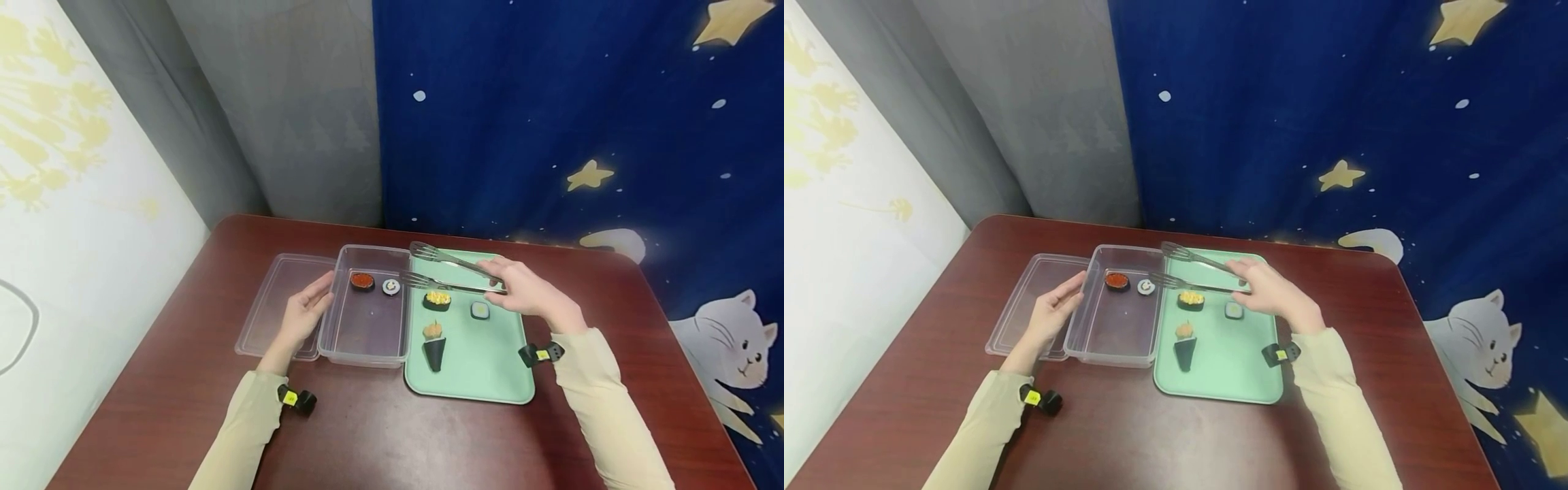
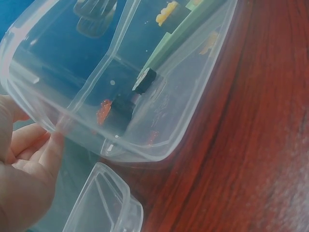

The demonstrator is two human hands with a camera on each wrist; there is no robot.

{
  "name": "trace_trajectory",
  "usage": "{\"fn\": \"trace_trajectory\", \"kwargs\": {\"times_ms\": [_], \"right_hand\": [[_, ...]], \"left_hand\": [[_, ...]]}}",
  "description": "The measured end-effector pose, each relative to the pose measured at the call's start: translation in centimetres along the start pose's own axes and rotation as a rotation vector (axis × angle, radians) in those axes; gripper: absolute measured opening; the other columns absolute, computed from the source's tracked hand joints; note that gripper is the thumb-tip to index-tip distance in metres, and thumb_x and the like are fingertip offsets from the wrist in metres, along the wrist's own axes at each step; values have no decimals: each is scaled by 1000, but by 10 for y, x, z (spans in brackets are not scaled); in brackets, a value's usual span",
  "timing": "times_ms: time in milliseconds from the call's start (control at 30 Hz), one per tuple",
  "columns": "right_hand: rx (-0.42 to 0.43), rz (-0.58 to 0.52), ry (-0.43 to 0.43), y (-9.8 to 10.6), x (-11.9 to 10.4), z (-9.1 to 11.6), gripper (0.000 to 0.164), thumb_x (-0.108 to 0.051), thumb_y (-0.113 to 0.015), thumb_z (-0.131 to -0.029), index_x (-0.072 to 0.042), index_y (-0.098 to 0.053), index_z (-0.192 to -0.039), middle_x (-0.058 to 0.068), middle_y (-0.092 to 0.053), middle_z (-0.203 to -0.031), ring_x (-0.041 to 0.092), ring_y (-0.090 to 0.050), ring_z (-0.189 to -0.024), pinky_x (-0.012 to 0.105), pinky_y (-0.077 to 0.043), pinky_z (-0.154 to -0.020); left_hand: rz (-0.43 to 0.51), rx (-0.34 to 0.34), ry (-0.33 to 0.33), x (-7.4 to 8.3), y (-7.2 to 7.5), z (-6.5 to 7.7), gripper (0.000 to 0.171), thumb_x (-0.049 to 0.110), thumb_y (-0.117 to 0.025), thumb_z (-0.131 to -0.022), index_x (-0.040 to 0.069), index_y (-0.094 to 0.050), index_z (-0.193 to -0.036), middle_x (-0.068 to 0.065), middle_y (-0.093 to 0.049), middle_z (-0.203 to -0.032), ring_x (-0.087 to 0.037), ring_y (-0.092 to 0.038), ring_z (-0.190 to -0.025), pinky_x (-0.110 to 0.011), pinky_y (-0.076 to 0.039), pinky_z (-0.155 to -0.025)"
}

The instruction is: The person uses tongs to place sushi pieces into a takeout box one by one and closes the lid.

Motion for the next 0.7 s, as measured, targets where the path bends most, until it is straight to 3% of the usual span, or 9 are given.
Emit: {"fn": "trace_trajectory", "kwargs": {"times_ms": [233, 700], "right_hand": [[26, -45, -42, -9, 12, 28, 50, -1, -70, -79, 7, -52, -124, 10, -56, -88, 15, -48, -67, 27, -45, -56], [16, -118, -67, -34, 28, 53, 47, 2, -70, -79, 10, -53, -122, 8, -55, -85, 13, -48, -66, 23, -44, -54]], "left_hand": [[5, 2, -12, 1, -1, 1, 41, -10, -55, -88, -14, -47, -128, -22, -44, -138, -34, -43, -126, -17, -43, -97], [4, -1, -7, 0, 0, 0, 41, -10, -55, -88, -14, -47, -128, -21, -43, -139, -34, -43, -126, -17, -43, -97]]}}
Point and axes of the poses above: each hand's wrist, its own z-axis away from the middle knuckle, its own y-axis out of the back of the hand, x = y × z, the point moved 2 cm from there along -z, towards the middle knuckle
